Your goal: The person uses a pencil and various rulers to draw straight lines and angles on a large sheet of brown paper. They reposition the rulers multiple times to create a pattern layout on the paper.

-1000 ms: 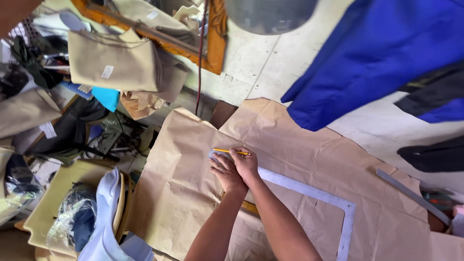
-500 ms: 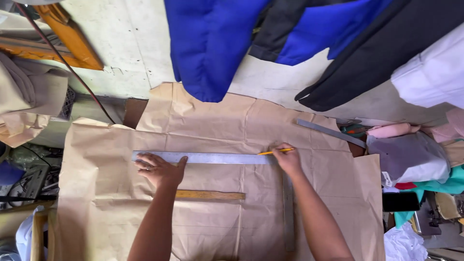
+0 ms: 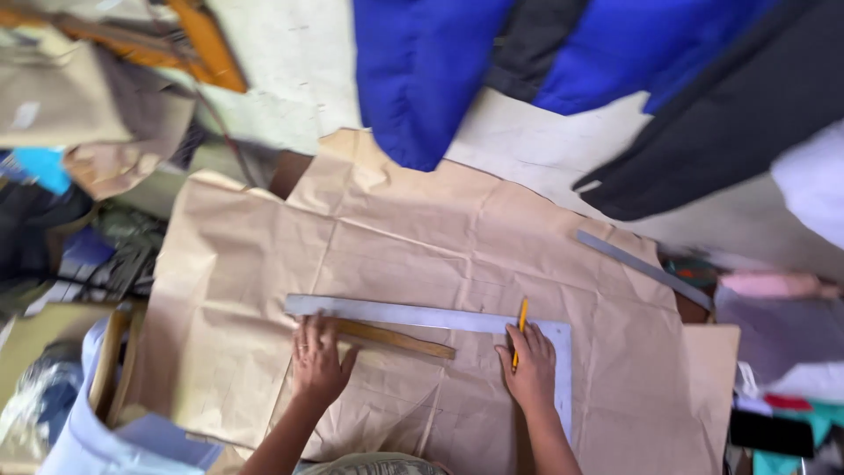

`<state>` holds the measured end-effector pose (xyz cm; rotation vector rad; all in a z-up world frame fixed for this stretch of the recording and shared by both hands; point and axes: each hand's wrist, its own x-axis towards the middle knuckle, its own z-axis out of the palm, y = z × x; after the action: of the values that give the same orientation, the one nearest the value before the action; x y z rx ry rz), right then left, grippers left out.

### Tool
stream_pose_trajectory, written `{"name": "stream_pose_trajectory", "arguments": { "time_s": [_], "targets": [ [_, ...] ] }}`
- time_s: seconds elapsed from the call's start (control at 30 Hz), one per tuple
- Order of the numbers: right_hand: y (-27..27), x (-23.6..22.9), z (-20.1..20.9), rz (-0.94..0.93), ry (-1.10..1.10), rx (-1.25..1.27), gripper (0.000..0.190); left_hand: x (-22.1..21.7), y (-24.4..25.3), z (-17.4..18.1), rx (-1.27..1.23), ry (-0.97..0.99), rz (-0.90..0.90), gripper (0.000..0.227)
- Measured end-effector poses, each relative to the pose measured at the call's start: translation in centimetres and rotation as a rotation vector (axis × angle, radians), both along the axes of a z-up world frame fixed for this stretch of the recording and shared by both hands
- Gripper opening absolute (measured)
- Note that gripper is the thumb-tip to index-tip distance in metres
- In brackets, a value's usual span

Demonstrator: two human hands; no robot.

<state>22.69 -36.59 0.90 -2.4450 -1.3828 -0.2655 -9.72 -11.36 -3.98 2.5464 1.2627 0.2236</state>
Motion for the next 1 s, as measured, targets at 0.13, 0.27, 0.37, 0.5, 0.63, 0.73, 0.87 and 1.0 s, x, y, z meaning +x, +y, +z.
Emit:
{"name": "stream_pose_trajectory", "arguments": {
  "time_s": [0.13,0.27,0.37,0.5,0.63,0.73,0.87,1.0],
  "targets": [
    [-0.1,0.0,-0.3,0.013,-0.151,0.029,0.042,-2.1,-0.8,-0.3,0.225,-0.023,-0.151,0.051],
    [0.8,1.2,-0.4,0.017,-0.178,0.053,0.041,-2.0,0.8,0.3,0.268,-0.100,-0.398,0.023],
    [1.7,2.3,-1.5,0.013,-0.257,0.121,0.037,-2.0,0.9,0.8,0.209,0.110,-0.537,0.030],
    [3.4,2.7,-0.7,0.123,-0.274,0.423,0.026,-3.6,-0.2,-2.1,0.377,0.032,-0.531,0.016],
    [5.5,1.4,-1.5,0.128,-0.190,0.455,0.037,-5.6,-1.0,3.4,-0.315,-0.072,-0.247,0.017],
    [8.6,-3.9,-0.2,0.206,0.005,0.588,0.037,-6.5,0.6,7.4,-0.738,0.015,-0.031,0.031],
    [13.3,-10.9,5.2,0.373,0.468,0.460,0.026,-9.0,4.4,11.4,-1.165,0.013,-0.112,0.023],
    [18.0,-14.0,5.7,0.368,0.676,0.622,0.034,-8.7,7.5,12.2,-1.003,-0.344,-0.039,0.020]
  ]
}}
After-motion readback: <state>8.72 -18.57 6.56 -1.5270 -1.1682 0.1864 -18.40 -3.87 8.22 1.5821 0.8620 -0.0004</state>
